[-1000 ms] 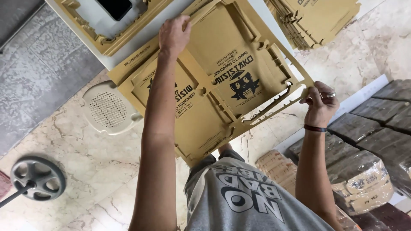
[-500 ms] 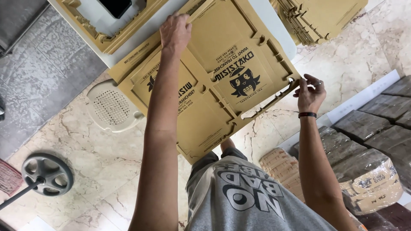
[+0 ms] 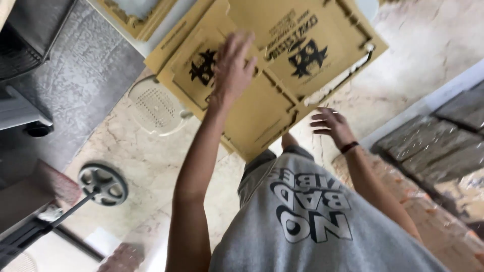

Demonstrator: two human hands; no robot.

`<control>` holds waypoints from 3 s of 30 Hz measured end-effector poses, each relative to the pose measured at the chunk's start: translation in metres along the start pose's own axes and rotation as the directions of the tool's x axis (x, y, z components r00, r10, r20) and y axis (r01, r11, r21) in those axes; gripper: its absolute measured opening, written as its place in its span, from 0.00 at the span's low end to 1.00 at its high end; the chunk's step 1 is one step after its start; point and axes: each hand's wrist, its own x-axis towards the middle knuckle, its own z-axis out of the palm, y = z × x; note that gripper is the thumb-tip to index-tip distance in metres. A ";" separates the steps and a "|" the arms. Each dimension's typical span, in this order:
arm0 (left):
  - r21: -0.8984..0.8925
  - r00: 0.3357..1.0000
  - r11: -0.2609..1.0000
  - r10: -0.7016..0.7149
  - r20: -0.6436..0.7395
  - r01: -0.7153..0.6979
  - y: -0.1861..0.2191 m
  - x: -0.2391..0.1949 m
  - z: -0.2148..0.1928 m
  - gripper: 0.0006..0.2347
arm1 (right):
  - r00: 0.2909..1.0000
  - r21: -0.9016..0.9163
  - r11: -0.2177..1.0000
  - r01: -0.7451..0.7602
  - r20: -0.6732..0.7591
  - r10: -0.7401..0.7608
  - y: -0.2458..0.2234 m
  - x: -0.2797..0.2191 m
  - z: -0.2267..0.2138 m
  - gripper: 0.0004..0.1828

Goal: The person is stripping waste cardboard from die-cut sheets and folding them into pizza boxes.

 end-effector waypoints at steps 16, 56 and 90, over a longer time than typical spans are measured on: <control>0.036 0.764 0.976 0.145 0.629 -0.215 0.033 -0.141 0.034 0.38 | 0.998 -0.036 0.998 0.053 -0.037 -0.054 0.060 -0.021 0.107 0.33; 0.121 0.520 0.908 0.117 0.846 -0.401 0.052 -0.129 0.016 0.42 | 0.998 -0.265 0.964 -0.004 0.059 0.021 0.069 -0.068 0.162 0.25; 0.266 0.474 0.897 -0.073 0.878 -0.354 0.054 -0.154 0.025 0.50 | 0.935 -0.076 0.952 0.295 -0.183 -0.305 0.176 -0.064 0.231 0.27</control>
